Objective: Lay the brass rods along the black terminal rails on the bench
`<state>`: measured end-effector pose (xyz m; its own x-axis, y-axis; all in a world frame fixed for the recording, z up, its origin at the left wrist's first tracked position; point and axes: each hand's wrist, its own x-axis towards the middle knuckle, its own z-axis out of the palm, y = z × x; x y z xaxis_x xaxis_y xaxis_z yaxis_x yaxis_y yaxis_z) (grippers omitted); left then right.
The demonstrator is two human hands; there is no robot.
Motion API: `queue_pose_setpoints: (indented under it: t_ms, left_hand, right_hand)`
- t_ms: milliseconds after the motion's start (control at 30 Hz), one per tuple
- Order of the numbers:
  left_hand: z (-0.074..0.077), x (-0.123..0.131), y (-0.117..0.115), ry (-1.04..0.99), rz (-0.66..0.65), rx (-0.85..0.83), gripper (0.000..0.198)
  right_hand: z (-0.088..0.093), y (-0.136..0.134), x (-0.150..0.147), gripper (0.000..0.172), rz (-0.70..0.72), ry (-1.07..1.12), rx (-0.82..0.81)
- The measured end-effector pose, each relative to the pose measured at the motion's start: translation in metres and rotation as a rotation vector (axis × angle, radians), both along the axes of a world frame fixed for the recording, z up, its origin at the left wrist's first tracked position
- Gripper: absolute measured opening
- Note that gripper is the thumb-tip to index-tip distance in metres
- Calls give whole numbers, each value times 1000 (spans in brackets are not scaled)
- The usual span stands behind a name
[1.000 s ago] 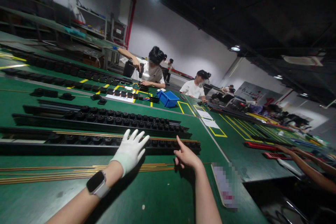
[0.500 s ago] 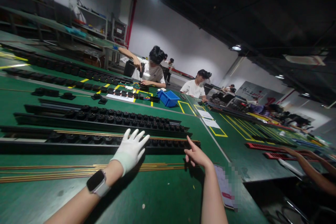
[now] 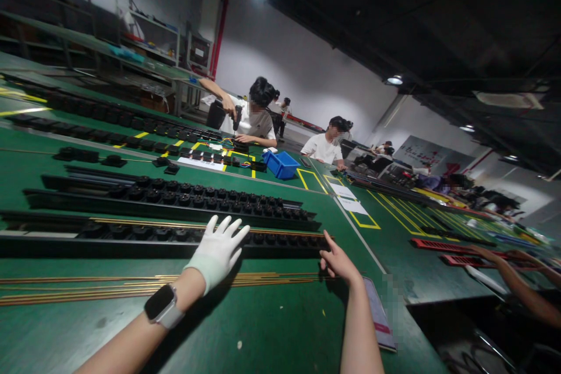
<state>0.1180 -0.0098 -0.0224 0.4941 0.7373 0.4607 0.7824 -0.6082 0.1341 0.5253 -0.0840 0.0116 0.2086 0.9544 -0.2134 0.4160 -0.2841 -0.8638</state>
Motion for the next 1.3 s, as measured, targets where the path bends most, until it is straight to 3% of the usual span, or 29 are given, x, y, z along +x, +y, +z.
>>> queue_pose_setpoints:
  t_ms: [333, 467, 567, 667, 767, 867, 1000, 1100, 1300]
  left_hand:
    - [-1, 0, 0, 16, -1, 6, 51]
    - [0, -1, 0, 23, -1, 9, 52]
    - [1, -1, -1, 18, -5, 11, 52]
    - [1, -1, -1, 16, -5, 13, 51]
    - [0, -1, -1, 13, -5, 4, 51]
    - [0, -1, -1, 9, -5, -2, 51]
    - [1, -1, -2, 12, -5, 9, 51]
    - [2, -1, -2, 17, -3, 12, 51]
    - [1, -1, -2, 13, 0, 12, 50]
  right_hand:
    - [-10, -2, 18, 94, -97, 31, 87]
    - [-7, -5, 20, 92, -121, 5, 73]
    - [0, -5, 13, 93, -132, 44, 153]
    - [10, 0, -6, 92, -166, 252, 325]
    - [21, 10, -27, 71, -190, 634, 456]
    - [26, 20, -39, 48, -240, 965, 512]
    - [20, 29, -42, 36, -393, 1293, 505]
    - [11, 31, -42, 35, -467, 1401, 496]
    - [1, 34, -52, 33, -469, 1431, 521]
